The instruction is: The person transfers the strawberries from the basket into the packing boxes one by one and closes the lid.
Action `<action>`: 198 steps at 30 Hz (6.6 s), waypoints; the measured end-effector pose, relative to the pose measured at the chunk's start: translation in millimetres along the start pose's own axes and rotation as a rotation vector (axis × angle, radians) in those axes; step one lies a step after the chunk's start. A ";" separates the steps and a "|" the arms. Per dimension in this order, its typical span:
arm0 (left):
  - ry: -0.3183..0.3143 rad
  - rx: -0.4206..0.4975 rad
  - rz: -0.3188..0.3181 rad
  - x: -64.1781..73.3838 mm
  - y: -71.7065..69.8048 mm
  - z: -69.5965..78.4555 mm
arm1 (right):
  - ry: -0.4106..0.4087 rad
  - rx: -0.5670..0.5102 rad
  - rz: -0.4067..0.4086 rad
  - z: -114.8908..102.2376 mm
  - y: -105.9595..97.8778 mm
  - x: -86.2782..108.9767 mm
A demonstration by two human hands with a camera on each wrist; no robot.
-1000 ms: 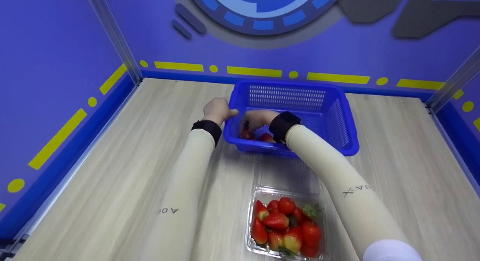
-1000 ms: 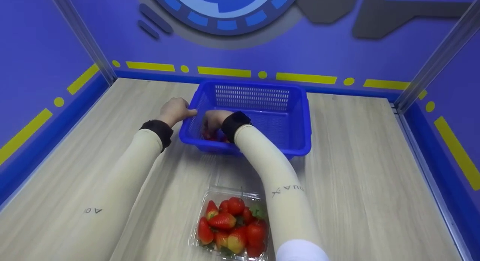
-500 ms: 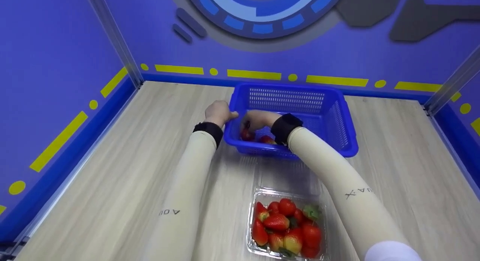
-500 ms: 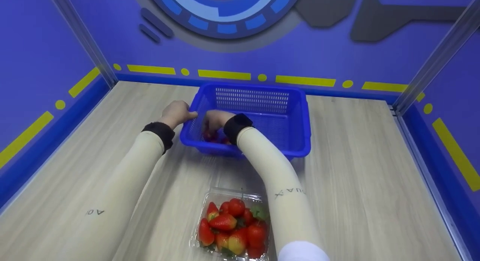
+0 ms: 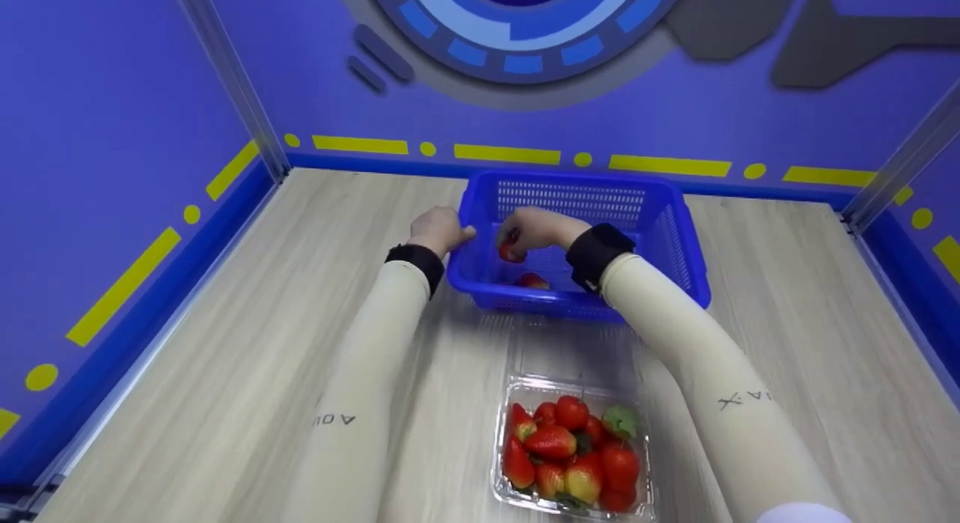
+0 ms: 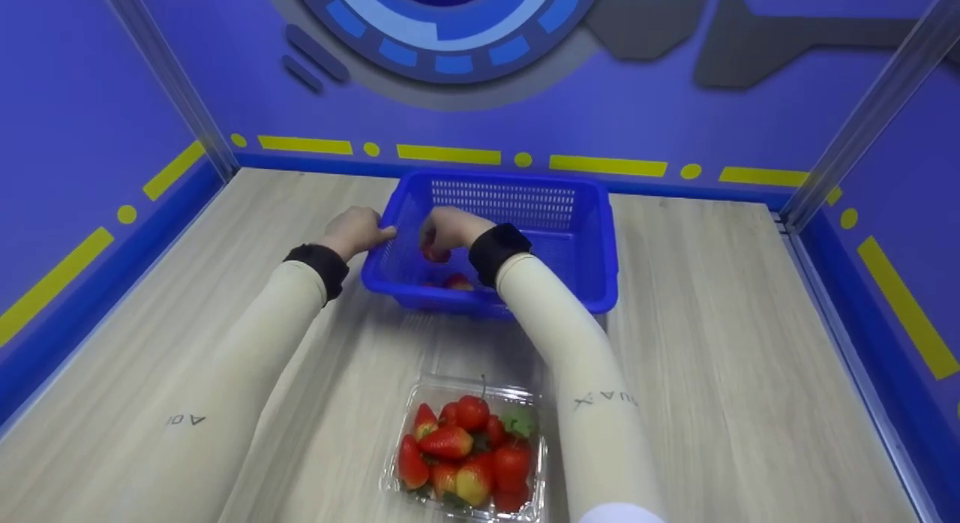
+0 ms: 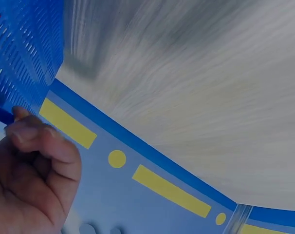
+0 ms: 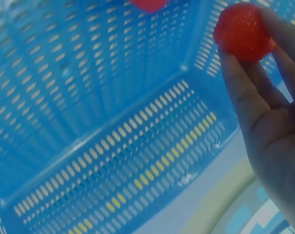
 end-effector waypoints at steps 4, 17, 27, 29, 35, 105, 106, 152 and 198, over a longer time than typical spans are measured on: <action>0.002 -0.031 -0.030 8.0 -2.4 0.4 | -0.011 -0.028 0.059 -0.3 -12.3 13.7; 0.192 -0.027 0.162 50.2 -80.6 39.8 | -0.048 -0.029 0.273 -5.7 -72.2 89.0; 0.407 0.155 0.085 131.0 -90.7 56.7 | -0.226 -0.004 0.355 -47.0 -67.9 173.3; 0.429 0.161 0.076 146.6 -90.9 59.3 | -0.234 -0.001 0.384 -53.3 -61.5 189.0; 0.467 0.191 0.060 182.8 -87.6 58.9 | -0.256 0.036 0.450 -72.5 -35.9 221.3; 0.354 0.430 -0.341 174.4 59.0 31.5 | -0.349 0.252 0.285 -99.8 91.9 246.8; 0.357 0.429 -0.316 169.3 48.0 31.5 | -0.361 0.247 0.305 -100.0 81.8 246.1; 0.014 0.360 0.022 9.8 -8.2 -5.0 | 0.236 -0.024 -0.108 4.3 -17.6 31.1; -0.030 0.295 0.027 11.0 -8.1 -1.9 | 0.214 0.139 -0.351 -9.9 35.2 -0.3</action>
Point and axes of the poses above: each hand's wrist, its own x-axis away from the middle knuckle, its own y-axis out of the palm, z = x × y, the point moved 8 cm from there along -x, towards the middle knuckle, and after that the axes turned 3 degrees about -z, right-handed, at the moved point
